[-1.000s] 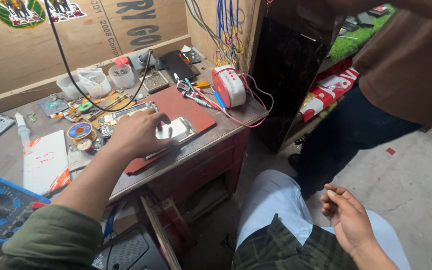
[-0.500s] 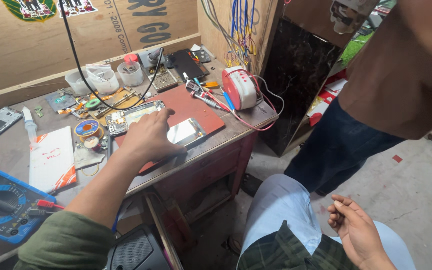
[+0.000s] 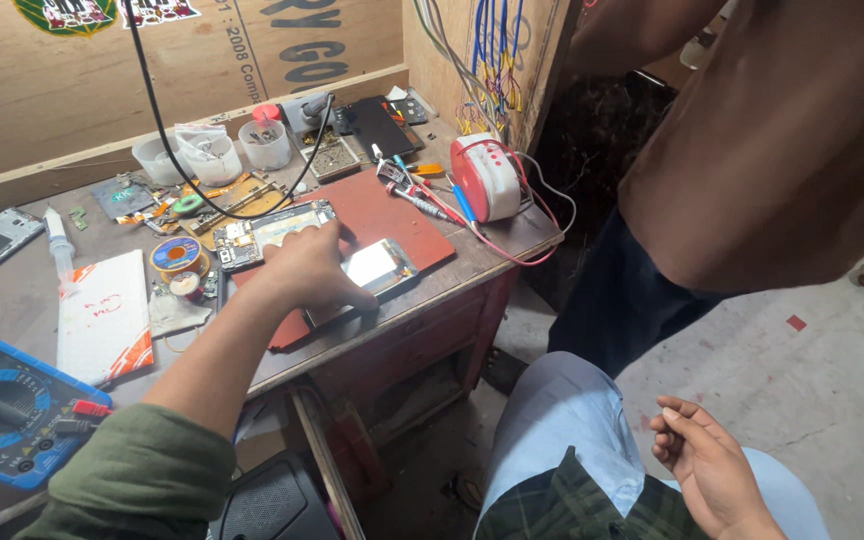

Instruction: The person peels a protective film off a phone screen and handles the phone at a repair workbench, then solders components on a phone circuit board with a soldering iron, steadying the board with the other hand.

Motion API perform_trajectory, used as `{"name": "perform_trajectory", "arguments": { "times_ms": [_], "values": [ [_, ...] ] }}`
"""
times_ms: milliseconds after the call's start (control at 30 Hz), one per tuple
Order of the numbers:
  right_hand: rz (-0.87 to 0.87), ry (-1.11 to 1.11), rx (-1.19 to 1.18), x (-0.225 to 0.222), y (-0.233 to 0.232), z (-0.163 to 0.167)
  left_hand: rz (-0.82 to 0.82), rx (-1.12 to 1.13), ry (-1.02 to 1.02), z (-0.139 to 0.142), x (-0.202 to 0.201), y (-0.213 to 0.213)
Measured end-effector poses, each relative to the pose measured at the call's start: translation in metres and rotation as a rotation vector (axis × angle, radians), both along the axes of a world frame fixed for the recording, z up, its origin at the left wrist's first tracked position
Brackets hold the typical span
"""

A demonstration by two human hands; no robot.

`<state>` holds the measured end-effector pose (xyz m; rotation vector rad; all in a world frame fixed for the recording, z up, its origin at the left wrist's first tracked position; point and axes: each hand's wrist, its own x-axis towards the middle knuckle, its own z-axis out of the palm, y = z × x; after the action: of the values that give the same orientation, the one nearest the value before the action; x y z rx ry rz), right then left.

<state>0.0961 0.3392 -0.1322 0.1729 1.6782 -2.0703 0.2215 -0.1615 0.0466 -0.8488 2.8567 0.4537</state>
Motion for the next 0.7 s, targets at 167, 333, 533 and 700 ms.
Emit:
{"name": "perform_trajectory", "arguments": {
  "times_ms": [167, 333, 533, 700],
  "values": [
    [0.003, -0.011, 0.026, 0.002, 0.001, -0.001, -0.009, 0.015, -0.1, 0.009, -0.008, -0.001],
    [0.015, -0.013, 0.0, 0.003, 0.002, -0.003, -0.02, -0.017, -0.148, 0.011, -0.016, -0.001],
    [0.007, -0.012, 0.006, 0.002, 0.002, -0.004, -0.019, -0.003, -0.148, 0.009, -0.016, -0.003],
    [-0.007, -0.024, 0.035, 0.0, 0.001, -0.006, -0.019, -0.003, -0.091, 0.004, -0.013, -0.004]
  ]
}}
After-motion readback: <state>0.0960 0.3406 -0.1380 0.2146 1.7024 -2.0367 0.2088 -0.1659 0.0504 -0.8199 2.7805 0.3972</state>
